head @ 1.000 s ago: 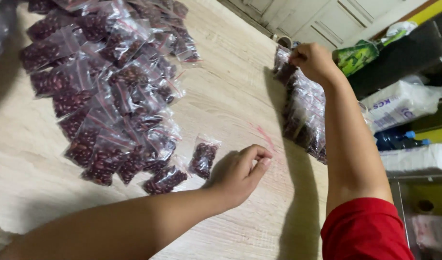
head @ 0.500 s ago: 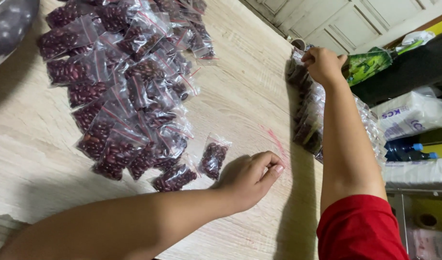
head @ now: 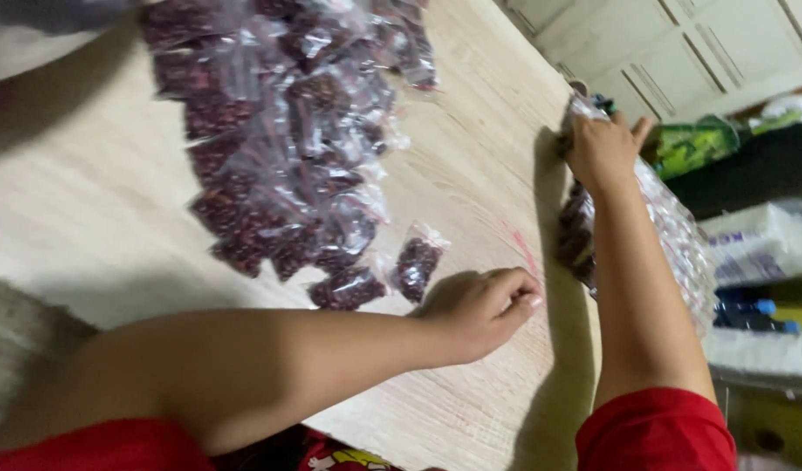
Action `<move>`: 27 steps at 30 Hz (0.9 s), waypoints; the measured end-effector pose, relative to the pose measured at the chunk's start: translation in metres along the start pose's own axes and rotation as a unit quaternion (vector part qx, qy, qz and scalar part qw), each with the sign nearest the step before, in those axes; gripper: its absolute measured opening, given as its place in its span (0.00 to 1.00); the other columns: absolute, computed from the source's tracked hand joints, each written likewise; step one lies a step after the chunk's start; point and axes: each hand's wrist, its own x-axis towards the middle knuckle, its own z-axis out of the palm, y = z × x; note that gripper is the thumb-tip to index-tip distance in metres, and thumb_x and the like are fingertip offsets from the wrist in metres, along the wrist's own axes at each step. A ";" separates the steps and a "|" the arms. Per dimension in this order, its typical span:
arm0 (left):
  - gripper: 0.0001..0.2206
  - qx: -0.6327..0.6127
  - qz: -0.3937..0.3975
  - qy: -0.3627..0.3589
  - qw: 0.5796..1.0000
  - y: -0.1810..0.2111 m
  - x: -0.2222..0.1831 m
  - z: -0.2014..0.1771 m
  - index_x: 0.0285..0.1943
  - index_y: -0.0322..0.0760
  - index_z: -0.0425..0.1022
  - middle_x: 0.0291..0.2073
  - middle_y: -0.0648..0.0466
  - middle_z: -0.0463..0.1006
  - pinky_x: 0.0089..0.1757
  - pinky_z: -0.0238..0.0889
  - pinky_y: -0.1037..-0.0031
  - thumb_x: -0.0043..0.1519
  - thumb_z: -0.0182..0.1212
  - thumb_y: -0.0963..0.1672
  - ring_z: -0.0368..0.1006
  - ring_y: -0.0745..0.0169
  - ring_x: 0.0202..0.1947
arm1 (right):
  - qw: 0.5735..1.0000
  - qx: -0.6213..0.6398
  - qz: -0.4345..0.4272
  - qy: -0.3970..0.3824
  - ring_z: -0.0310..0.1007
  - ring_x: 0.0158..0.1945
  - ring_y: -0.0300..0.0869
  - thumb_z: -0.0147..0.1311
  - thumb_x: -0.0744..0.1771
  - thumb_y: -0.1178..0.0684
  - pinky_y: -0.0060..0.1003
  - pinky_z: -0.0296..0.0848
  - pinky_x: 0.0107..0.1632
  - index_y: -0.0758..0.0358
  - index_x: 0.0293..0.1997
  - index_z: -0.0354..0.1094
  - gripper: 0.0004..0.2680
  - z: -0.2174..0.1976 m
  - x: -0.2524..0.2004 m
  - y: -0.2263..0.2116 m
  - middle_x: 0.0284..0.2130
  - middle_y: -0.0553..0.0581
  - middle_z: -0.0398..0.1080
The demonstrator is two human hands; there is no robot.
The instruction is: Organizing small plastic bags filled with red beans into a neat grid on a wooden table.
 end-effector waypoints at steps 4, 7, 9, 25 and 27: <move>0.13 0.010 -0.012 -0.020 1.000 -0.005 -0.001 0.006 0.50 0.44 0.75 0.40 0.49 0.84 0.42 0.73 0.53 0.67 0.49 0.50 0.81 0.44 0.45 | 0.999 0.031 0.007 0.001 0.74 0.51 0.63 0.59 0.67 0.50 0.80 0.44 0.60 0.58 0.46 0.77 0.07 -0.060 -0.013 -0.035 0.35 0.63 0.79; 0.14 -0.002 -0.007 -0.048 0.999 -0.001 -0.002 0.002 0.50 0.43 0.76 0.40 0.50 0.84 0.43 0.74 0.56 0.67 0.48 0.50 0.82 0.46 0.45 | 0.960 0.276 -0.029 0.022 0.78 0.48 0.56 0.63 0.67 0.47 0.63 0.67 0.53 0.52 0.46 0.76 0.07 -0.103 -0.012 -0.092 0.38 0.54 0.79; 0.14 -0.002 0.003 -0.074 0.997 -0.001 -0.003 0.002 0.51 0.44 0.75 0.42 0.49 0.84 0.45 0.74 0.56 0.68 0.46 0.50 0.82 0.45 0.47 | 0.898 0.437 -0.029 -0.035 0.76 0.46 0.51 0.61 0.67 0.47 0.55 0.69 0.53 0.56 0.46 0.76 0.08 -0.171 -0.038 -0.153 0.37 0.56 0.77; 0.13 -0.176 -0.064 -0.081 0.979 -0.036 0.014 0.045 0.36 0.41 0.77 0.26 0.53 0.82 0.40 0.72 0.65 0.68 0.52 0.49 0.80 0.53 0.35 | 0.752 0.659 0.018 0.007 0.80 0.37 0.41 0.59 0.70 0.48 0.34 0.79 0.44 0.57 0.39 0.73 0.06 -0.267 -0.090 -0.183 0.30 0.55 0.77; 0.13 -0.174 -0.129 -0.083 0.973 -0.007 0.012 0.017 0.47 0.44 0.72 0.32 0.54 0.79 0.40 0.68 0.66 0.65 0.51 0.52 0.77 0.55 0.36 | 0.810 0.581 -0.032 0.071 0.77 0.38 0.39 0.57 0.73 0.53 0.31 0.74 0.42 0.63 0.43 0.74 0.05 -0.281 -0.120 -0.142 0.34 0.57 0.76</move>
